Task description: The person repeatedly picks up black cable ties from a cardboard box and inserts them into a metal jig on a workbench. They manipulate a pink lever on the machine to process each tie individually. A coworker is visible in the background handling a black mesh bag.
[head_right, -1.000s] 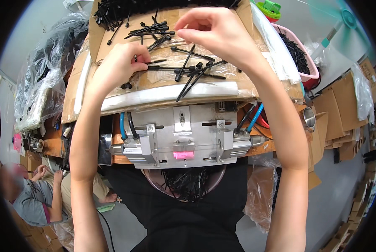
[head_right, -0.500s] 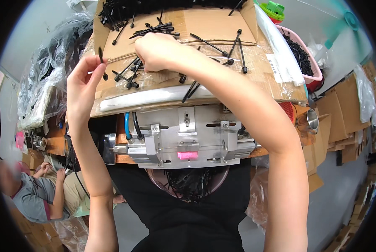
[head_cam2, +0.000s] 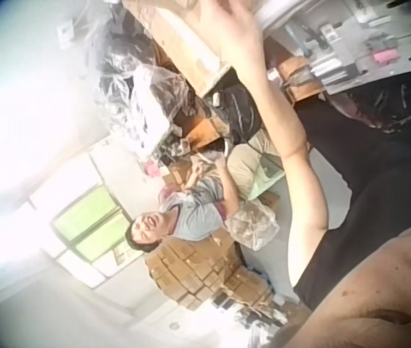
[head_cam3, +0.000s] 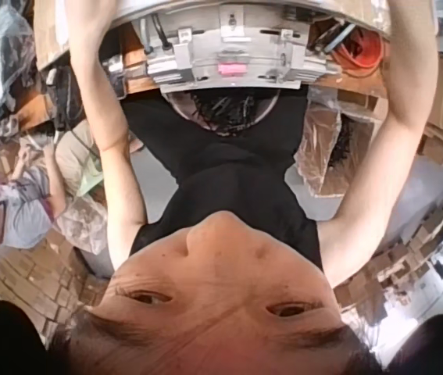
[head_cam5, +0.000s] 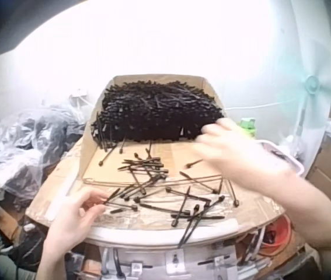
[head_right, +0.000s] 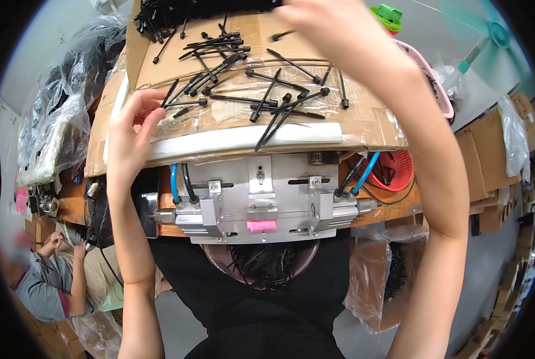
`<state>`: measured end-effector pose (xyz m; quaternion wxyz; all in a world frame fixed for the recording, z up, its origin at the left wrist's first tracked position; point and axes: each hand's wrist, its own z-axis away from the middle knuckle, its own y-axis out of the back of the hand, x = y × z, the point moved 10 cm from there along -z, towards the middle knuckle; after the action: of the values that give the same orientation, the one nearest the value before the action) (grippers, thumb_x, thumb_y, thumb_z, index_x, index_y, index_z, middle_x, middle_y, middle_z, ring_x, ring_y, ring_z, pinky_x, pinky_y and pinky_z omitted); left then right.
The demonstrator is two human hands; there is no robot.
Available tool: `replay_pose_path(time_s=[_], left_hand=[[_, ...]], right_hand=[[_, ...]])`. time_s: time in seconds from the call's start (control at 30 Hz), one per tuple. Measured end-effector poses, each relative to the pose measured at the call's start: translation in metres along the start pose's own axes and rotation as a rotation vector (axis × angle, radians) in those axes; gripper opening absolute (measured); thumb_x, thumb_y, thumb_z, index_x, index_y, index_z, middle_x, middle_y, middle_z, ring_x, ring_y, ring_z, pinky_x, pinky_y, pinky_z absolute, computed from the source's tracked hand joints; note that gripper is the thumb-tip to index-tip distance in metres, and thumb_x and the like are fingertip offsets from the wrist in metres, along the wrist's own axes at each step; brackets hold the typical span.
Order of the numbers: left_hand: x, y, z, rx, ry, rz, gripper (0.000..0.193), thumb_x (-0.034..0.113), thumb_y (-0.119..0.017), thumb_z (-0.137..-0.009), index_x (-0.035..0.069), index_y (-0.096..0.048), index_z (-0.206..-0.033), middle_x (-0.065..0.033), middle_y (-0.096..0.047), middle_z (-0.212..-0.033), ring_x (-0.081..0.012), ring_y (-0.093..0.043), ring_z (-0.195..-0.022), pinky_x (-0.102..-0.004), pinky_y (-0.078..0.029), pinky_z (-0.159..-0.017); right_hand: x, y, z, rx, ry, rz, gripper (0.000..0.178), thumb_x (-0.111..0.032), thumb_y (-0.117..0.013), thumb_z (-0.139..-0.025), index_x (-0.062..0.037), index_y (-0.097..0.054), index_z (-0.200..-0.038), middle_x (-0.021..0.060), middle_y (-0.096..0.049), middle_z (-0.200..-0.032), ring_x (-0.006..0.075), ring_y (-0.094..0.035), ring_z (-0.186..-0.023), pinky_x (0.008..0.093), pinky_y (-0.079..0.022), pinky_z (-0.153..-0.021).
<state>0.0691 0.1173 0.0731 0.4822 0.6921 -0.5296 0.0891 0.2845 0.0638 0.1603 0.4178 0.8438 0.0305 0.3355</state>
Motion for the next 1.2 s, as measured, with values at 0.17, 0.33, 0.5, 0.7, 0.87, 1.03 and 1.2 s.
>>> replay_pose_path(time_s=[0.17,0.33,0.5,0.7,0.87,1.03,1.2], left_hand=[[0.0,-0.018,0.001,-0.205,0.018,-0.034,0.011,0.0,-0.066,-0.086,0.001,-0.058,-0.094,-0.0043,-0.058,-0.075,-0.0115,-0.049,-0.064,-0.0253,-0.044,-0.062],[0.011,-0.024,0.008,-0.399,-0.047,-0.13,0.012,0.003,-0.065,-0.083,0.001,-0.058,-0.092,-0.009,-0.058,-0.088,-0.0219,-0.055,-0.081,-0.0319,-0.045,-0.076],[0.016,-0.01,0.018,-0.497,-0.063,-0.193,0.015,0.001,-0.064,-0.082,0.002,-0.06,-0.097,-0.0106,-0.06,-0.096,-0.0278,-0.057,-0.092,-0.0341,-0.045,-0.082],[0.012,0.009,0.03,-0.429,-0.032,-0.15,0.026,-0.009,-0.062,-0.077,0.002,-0.064,-0.1,-0.0126,-0.061,-0.096,-0.03,-0.061,-0.088,-0.034,-0.048,-0.077],[0.024,0.021,0.033,-0.312,-0.138,-0.197,0.027,-0.012,-0.06,-0.076,0.002,-0.065,-0.098,-0.0128,-0.061,-0.092,-0.0307,-0.061,-0.084,-0.0333,-0.049,-0.075],[0.055,0.025,0.059,-0.041,-0.176,-0.197,0.055,-0.014,-0.067,-0.068,0.006,-0.065,-0.119,-0.0081,-0.062,-0.093,-0.02,-0.058,-0.082,-0.0279,-0.047,-0.076],[0.09,-0.029,0.136,-0.112,-0.154,-0.268,0.073,-0.004,-0.074,-0.067,-0.001,-0.052,-0.136,-0.0078,-0.056,-0.087,-0.0239,-0.053,-0.08,-0.0357,-0.045,-0.075]], right_hand=[[0.096,-0.016,0.09,-0.178,-0.408,-0.027,0.009,-0.01,-0.06,-0.087,-0.0029,-0.056,-0.091,0.0131,-0.061,-0.091,0.0337,-0.059,-0.091,0.041,-0.047,-0.078],[0.226,-0.06,0.209,-0.367,-0.912,0.096,0.021,-0.017,-0.064,-0.087,-0.0024,-0.06,-0.102,0.017,-0.067,-0.094,0.0363,-0.063,-0.086,0.0434,-0.049,-0.073],[0.265,-0.097,0.253,-0.198,-0.863,0.114,0.028,-0.021,-0.065,-0.089,-0.0049,-0.064,-0.111,0.0188,-0.067,-0.106,0.038,-0.063,-0.101,0.0449,-0.05,-0.085],[0.111,-0.034,0.149,0.014,-0.597,-0.485,0.02,-0.004,-0.064,-0.087,-0.0018,-0.064,-0.107,0.0148,-0.066,-0.091,0.0272,-0.062,-0.079,0.0343,-0.05,-0.073],[0.005,-0.043,0.111,-0.202,-0.355,-0.741,0.021,-0.006,-0.069,-0.082,-0.0018,-0.064,-0.102,0.0131,-0.059,-0.085,0.0293,-0.059,-0.082,0.037,-0.048,-0.073],[0.011,-0.04,0.107,0.032,-0.373,-0.682,0.01,0.001,-0.067,-0.082,0.0023,-0.063,-0.091,0.011,-0.059,-0.082,0.0257,-0.06,-0.08,0.0327,-0.047,-0.072],[0.045,-0.003,0.136,0.414,-0.79,-1.083,0.022,-0.013,-0.063,-0.095,0.0045,-0.065,-0.109,0.0109,-0.071,-0.094,0.0146,-0.063,-0.081,0.0247,-0.048,-0.073]])
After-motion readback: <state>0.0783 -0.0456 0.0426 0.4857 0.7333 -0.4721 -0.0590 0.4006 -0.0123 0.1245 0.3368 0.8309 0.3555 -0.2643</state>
